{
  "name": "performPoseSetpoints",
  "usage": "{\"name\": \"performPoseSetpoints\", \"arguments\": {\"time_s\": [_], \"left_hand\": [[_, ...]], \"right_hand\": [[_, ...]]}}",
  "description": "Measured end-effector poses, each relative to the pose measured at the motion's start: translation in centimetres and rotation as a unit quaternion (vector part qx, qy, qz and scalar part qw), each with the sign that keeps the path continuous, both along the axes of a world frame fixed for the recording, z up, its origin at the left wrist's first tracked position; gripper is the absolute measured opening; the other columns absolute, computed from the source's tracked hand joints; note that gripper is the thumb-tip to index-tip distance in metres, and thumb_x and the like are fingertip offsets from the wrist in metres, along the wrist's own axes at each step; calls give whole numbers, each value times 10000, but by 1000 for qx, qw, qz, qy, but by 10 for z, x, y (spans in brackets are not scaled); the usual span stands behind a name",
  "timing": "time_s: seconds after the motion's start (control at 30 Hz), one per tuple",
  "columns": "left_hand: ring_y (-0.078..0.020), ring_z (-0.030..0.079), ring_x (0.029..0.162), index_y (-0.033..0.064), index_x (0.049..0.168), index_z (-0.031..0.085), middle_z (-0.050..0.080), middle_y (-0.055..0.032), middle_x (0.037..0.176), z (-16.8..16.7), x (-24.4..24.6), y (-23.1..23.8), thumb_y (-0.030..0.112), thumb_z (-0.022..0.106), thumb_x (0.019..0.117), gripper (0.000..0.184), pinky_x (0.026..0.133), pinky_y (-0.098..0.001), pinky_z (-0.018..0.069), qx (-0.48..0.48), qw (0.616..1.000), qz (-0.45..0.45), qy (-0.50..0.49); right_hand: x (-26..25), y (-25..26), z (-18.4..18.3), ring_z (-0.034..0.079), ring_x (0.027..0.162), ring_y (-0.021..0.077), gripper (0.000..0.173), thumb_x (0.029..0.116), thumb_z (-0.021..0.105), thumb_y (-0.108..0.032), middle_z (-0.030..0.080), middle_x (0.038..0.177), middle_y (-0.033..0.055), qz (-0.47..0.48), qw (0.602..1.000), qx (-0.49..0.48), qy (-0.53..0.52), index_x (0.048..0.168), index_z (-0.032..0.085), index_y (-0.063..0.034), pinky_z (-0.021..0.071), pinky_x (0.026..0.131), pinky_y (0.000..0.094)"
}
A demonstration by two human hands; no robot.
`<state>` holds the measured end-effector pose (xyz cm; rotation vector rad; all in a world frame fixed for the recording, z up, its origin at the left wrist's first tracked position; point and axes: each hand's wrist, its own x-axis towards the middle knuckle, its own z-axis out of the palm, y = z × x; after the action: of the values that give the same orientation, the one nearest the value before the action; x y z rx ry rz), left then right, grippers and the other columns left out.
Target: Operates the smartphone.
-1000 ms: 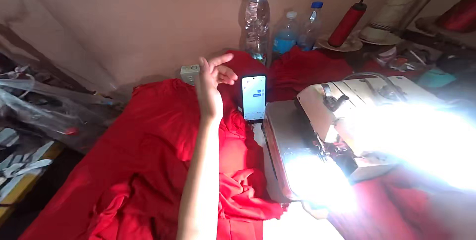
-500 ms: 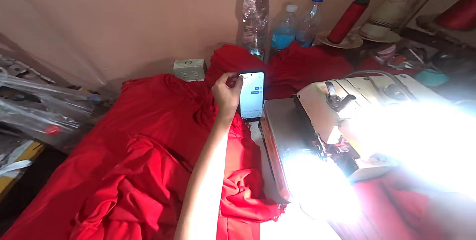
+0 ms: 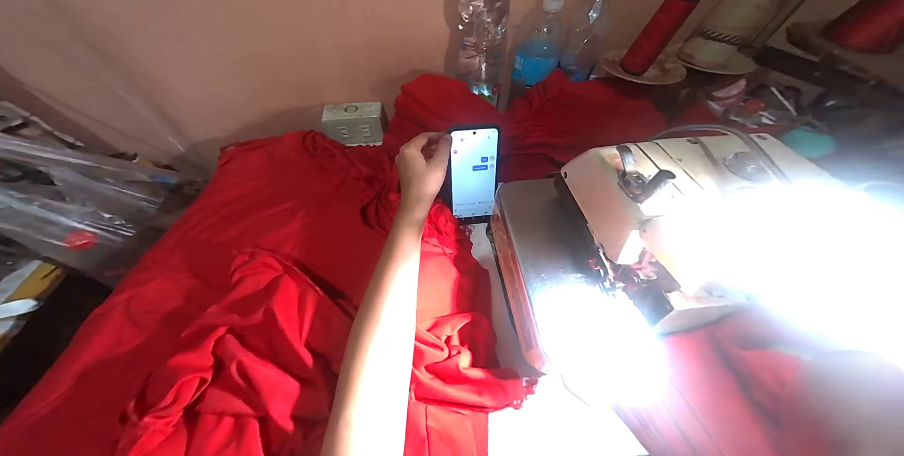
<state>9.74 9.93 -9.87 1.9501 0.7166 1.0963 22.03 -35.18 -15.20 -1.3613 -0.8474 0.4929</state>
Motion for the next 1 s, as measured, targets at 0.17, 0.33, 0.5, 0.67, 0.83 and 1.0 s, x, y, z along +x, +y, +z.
{"name": "performPoseSetpoints", "arguments": {"time_s": [0.17, 0.33, 0.5, 0.67, 0.83, 1.0], "left_hand": [[-161, 696, 898, -33, 1082, 726, 734, -157, 1004, -2, 1, 2, 130, 650, 981, 207, 854, -350, 548, -3, 1000, -16, -10], [-154, 687, 900, -34, 1080, 724, 732, -151, 1009, -2, 2, 2, 152, 657, 981, 221, 856, -345, 541, -12, 1000, -10, -16], [-121, 685, 868, -32, 1064, 726, 734, -135, 979, -3, 3, 2, 138, 679, 964, 202, 828, -306, 546, -9, 999, -13, -27], [-133, 694, 876, -30, 1051, 728, 735, -140, 976, -5, 4, 3, 128, 685, 964, 186, 838, -312, 552, -5, 999, -14, -34], [-160, 652, 884, -35, 1032, 722, 705, -141, 945, 0, 0, 2, 263, 527, 1052, 357, 854, -389, 513, -37, 999, -5, -18], [-101, 618, 824, -29, 1015, 714, 689, -103, 903, 0, -1, 3, 233, 484, 1068, 352, 796, -329, 495, -55, 998, -11, -27]], "right_hand": [[4, -5, -3, 632, 811, -157, 172, 985, 613, -238, 723, 919, -276, -13, 999, -14, -26, 1030, 758, -320, 513, 751, 62], [6, -6, -5, 632, 805, -155, 147, 973, 635, -262, 721, 920, -276, 1, 1000, -8, -27, 1030, 763, -304, 512, 740, 59], [6, -5, -3, 631, 817, -160, 158, 975, 632, -258, 724, 931, -273, 7, 1000, -4, -26, 1046, 766, -303, 508, 753, 52], [3, -2, -1, 637, 794, -138, 143, 993, 619, -249, 727, 903, -237, 6, 1000, 0, -8, 1028, 755, -276, 509, 735, 59], [4, -3, -4, 651, 839, -127, 172, 1012, 601, -282, 736, 968, -224, 23, 1000, 6, -4, 1099, 749, -285, 523, 775, 75], [-1, 0, 2, 643, 800, -141, 152, 994, 617, -238, 731, 916, -243, -2, 1000, -4, -6, 1028, 756, -291, 518, 740, 62]]}}
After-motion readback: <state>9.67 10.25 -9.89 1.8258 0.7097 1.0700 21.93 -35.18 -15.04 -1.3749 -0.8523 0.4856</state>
